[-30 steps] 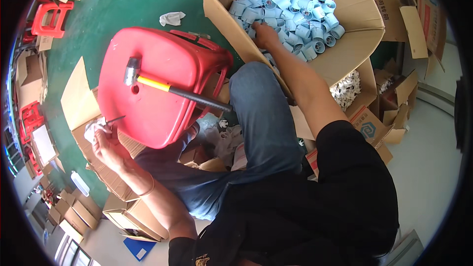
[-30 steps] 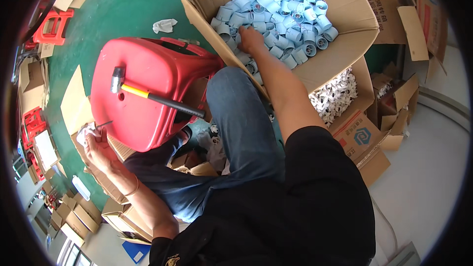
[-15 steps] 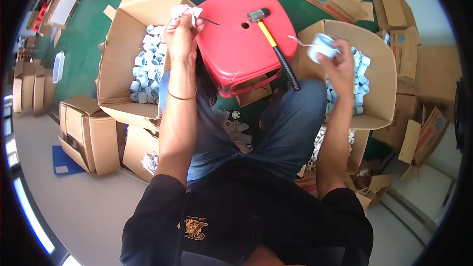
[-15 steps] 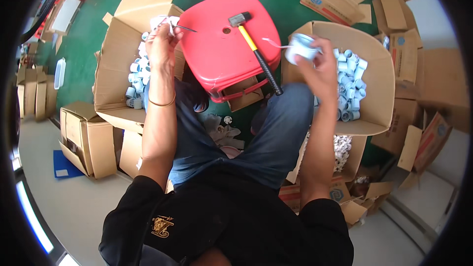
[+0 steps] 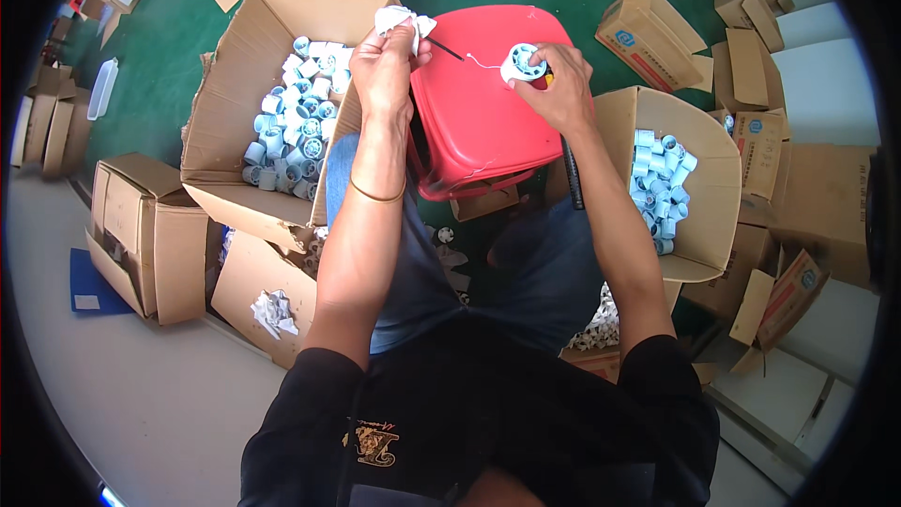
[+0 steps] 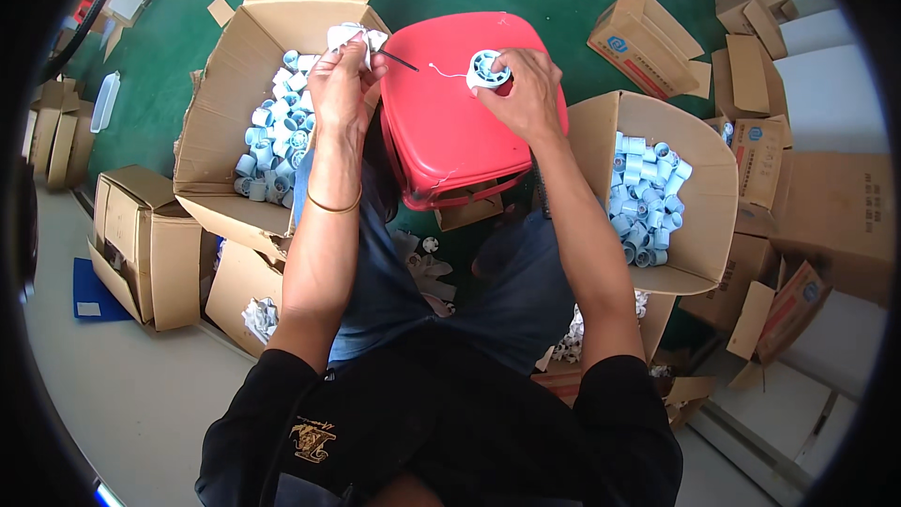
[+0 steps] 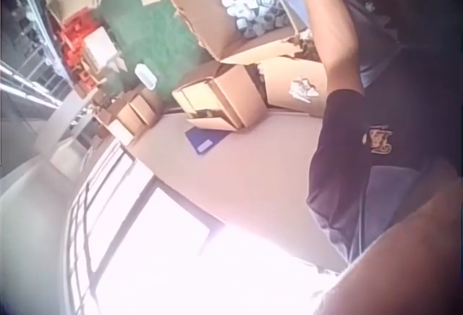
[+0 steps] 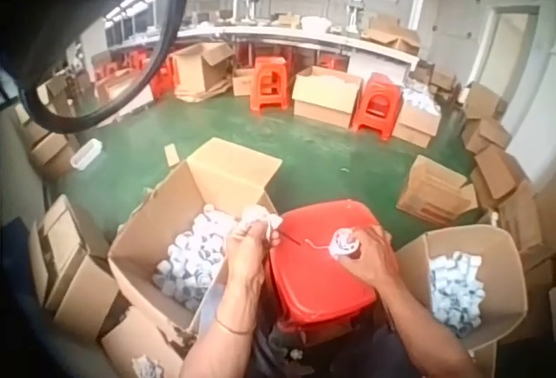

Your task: The person assembles small plastic components using a hammer.

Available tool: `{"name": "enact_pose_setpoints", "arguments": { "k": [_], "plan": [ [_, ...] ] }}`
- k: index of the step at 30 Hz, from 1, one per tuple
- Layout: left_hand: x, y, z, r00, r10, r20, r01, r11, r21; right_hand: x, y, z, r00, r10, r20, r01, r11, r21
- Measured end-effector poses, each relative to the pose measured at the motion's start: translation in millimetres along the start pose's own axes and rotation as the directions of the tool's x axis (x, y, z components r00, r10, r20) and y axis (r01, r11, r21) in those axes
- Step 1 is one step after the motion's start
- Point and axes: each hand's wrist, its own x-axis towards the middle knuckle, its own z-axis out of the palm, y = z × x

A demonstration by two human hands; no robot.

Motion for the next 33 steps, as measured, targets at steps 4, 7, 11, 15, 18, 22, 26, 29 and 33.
{"name": "enact_pose_setpoints", "arguments": {
  "k": [4, 7, 11, 15, 18, 22, 26, 29, 33],
  "plan": [
    [5.6, -4.6, -1.7, 0.995, 0.085, 0.044, -0.088, 0.993, 0.074, -1.5, 2.6, -3.7, 0.999, -0.039, 0.036, 0.037, 0.998, 0.055],
    [6.0, -12.6, 10.6, 0.965, 0.206, 0.160, -0.228, 0.965, 0.133, -3.5, 9.4, 0.3, 0.997, -0.075, -0.011, 0.076, 0.995, 0.063],
    [4.7, -28.1, 25.5, 0.881, 0.338, 0.333, -0.413, 0.891, 0.190, -7.5, 10.1, -3.7, 0.990, -0.123, -0.068, 0.128, 0.988, 0.082],
    [4.2, -45.8, 39.0, 0.774, 0.382, 0.504, -0.539, 0.816, 0.209, -19.5, 9.4, -19.3, 0.980, -0.133, -0.146, 0.147, 0.985, 0.094],
    [1.0, -52.2, 47.3, 0.807, 0.369, 0.462, -0.525, 0.806, 0.274, -44.2, 12.9, -35.1, 0.971, 0.030, -0.236, 0.000, 0.992, 0.128],
    [-1.4, -48.6, 49.0, 0.795, 0.393, 0.463, -0.564, 0.759, 0.325, -91.9, -4.4, -54.3, 0.908, 0.384, -0.167, -0.370, 0.922, 0.114],
    [-3.0, -52.0, 49.0, 0.764, 0.389, 0.514, -0.603, 0.714, 0.356, -105.3, -11.1, -60.0, 0.848, 0.502, 0.172, -0.520, 0.850, 0.085],
    [1.5, -60.0, 44.7, 0.742, 0.358, 0.567, -0.621, 0.685, 0.380, -95.9, -20.9, -66.1, 0.584, 0.589, 0.558, -0.776, 0.606, 0.173],
    [-2.7, -56.0, 53.2, 0.759, 0.398, 0.515, -0.598, 0.738, 0.311, -100.6, -8.8, -61.2, 0.629, 0.518, 0.579, -0.775, 0.476, 0.416]
  ]
}}
